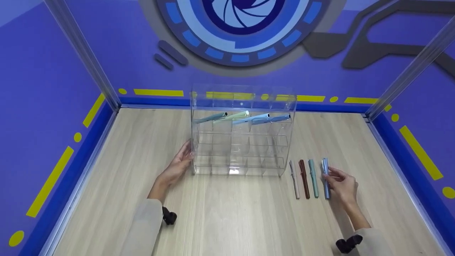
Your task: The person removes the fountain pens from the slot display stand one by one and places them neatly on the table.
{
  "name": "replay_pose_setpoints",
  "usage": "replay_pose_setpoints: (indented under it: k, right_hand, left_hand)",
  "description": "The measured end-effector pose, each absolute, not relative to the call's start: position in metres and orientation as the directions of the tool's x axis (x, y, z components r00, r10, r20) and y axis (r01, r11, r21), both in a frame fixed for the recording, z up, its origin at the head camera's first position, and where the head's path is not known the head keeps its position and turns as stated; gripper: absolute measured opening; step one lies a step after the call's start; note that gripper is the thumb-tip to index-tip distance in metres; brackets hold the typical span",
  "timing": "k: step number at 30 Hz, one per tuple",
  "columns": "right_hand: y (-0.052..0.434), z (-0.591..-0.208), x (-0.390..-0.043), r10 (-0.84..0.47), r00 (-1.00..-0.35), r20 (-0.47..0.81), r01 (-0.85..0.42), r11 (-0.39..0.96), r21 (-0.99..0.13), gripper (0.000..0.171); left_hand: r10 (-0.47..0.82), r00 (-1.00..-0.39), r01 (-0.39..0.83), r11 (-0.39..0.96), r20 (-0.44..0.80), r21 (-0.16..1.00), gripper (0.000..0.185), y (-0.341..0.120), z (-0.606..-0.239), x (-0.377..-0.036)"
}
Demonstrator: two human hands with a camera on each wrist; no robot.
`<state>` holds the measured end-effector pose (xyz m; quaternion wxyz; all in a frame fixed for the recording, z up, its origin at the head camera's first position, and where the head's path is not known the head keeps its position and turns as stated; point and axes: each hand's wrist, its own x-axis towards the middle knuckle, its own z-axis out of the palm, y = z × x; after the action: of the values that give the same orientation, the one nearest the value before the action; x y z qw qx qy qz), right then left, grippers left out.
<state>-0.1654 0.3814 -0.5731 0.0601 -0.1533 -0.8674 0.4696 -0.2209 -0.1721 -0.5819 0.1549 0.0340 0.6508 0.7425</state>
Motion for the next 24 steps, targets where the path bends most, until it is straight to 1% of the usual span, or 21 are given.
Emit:
replay_pose_setpoints:
  k: [5, 8, 15, 18, 24]
  right_hand:
    - [0.3818, -0.5769, -0.1655, 0.289, -0.957, -0.001, 0.166, 0.549, -0.819, 0.037]
    - [0.3813, -0.5776, -0.1658, 0.268, -0.963, 0.02, 0.146, 0.582, -0.8, 0.035]
    - [0.3786, -0.573, -0.1694, 0.259, -0.962, 0.09, 0.134, 0.73, -0.67, 0.032]
    - [0.3779, -0.5713, -0.1716, 0.252, -0.965, 0.077, 0.146, 0.755, -0.64, 0.033]
    - [0.3777, -0.5725, -0.1734, 0.255, -0.966, 0.047, 0.168, 0.752, -0.637, 0.034]
  left_hand:
    - [0.276, -0.95, -0.179, -0.101, -0.145, 0.979, 0.079, -0.1733, -0.5825, -0.2198]
    - [0.278, -0.95, -0.177, -0.101, -0.143, 0.979, 0.077, -0.174, -0.5832, -0.2195]
    - [0.289, -0.942, -0.207, -0.108, -0.169, 0.972, 0.069, -0.1731, -0.5816, -0.2191]
    - [0.291, -0.944, -0.195, -0.106, -0.157, 0.975, 0.07, -0.1724, -0.58, -0.2191]
    - [0.291, -0.943, -0.198, -0.098, -0.162, 0.975, 0.072, -0.1729, -0.5777, -0.2183]
